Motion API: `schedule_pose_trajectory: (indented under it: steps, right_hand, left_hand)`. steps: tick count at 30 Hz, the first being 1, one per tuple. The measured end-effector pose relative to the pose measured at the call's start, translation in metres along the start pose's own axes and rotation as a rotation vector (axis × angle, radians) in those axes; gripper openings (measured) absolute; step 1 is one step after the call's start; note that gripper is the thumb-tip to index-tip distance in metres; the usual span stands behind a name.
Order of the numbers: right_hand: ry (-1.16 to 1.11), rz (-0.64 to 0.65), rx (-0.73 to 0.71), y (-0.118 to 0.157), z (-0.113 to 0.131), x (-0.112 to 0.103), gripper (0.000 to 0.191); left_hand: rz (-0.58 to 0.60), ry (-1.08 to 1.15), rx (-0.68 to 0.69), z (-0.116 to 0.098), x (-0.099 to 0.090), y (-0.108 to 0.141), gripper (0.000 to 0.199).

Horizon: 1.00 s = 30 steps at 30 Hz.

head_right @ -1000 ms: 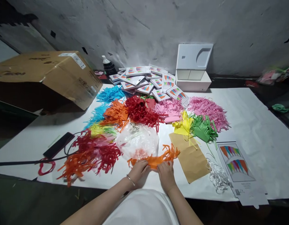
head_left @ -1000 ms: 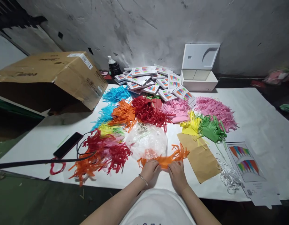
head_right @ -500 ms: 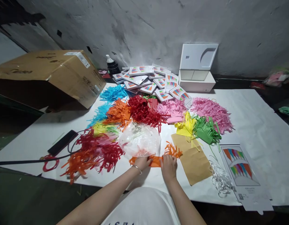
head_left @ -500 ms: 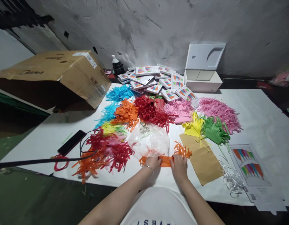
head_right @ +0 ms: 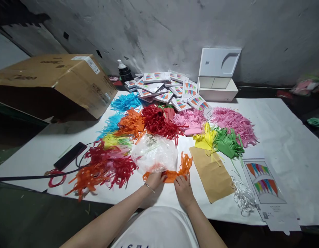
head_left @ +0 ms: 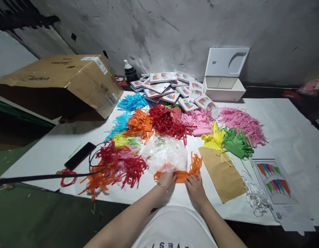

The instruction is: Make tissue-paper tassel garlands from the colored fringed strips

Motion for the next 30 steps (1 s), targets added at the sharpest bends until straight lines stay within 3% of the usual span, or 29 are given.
schedule_pose_trajectory:
  steps: [4,7,10,13,18,20,21,25,27,30]
  right_hand:
    - [0.01,-0.021,0.055,0.0,0.002,-0.001,0.02]
    - [-0.003,0.005,0.072,-0.001,0.008,-0.004,0.016]
    - [-0.012,0.083,0.081,-0.002,0.01,-0.004,0.018]
    - [0.017,0.126,0.103,-0.002,0.005,-0.004,0.021]
    - [0.046,0.13,0.101,0.001,-0.002,-0.003,0.027]
    - [0.056,0.101,0.092,0.002,-0.001,-0.002,0.027]
    - [0.061,0.088,0.089,0.003,0.001,-0.002,0.026]
    - [0.053,0.065,0.083,0.001,0.006,-0.002,0.024]
    - [0.038,0.072,0.056,0.0,0.007,-0.003,0.025]
    - [0.037,0.088,0.045,0.0,0.005,-0.008,0.025]
  left_hand:
    - [-0.18,-0.067,0.225,-0.002,0.006,0.023,0.034]
    - [-0.321,-0.123,0.398,-0.004,0.02,0.032,0.021]
    - [-0.3,-0.114,0.404,-0.002,0.027,0.029,0.024]
    - [-0.26,-0.09,0.332,0.006,0.02,0.024,0.022]
    - [-0.389,-0.095,-0.08,0.038,0.0,0.027,0.035]
    - [-0.421,-0.111,-0.13,0.042,0.001,0.034,0.033]
    - [-0.432,-0.119,-0.077,0.038,0.004,0.038,0.033]
    - [-0.394,-0.12,0.408,0.007,0.02,0.047,0.035]
    - [-0.319,-0.111,0.469,-0.003,0.025,0.042,0.027]
    - [-0.226,-0.099,0.411,-0.006,0.021,0.032,0.02]
Point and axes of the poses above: each hand's wrist, its own y-axis away from the middle knuckle, its own x-axis out of the palm, z = x × y, the point moved 3 cm from there along -y, towards the middle knuckle, and after that the axes turned 10 degrees about -y, right-handed, at the moved point
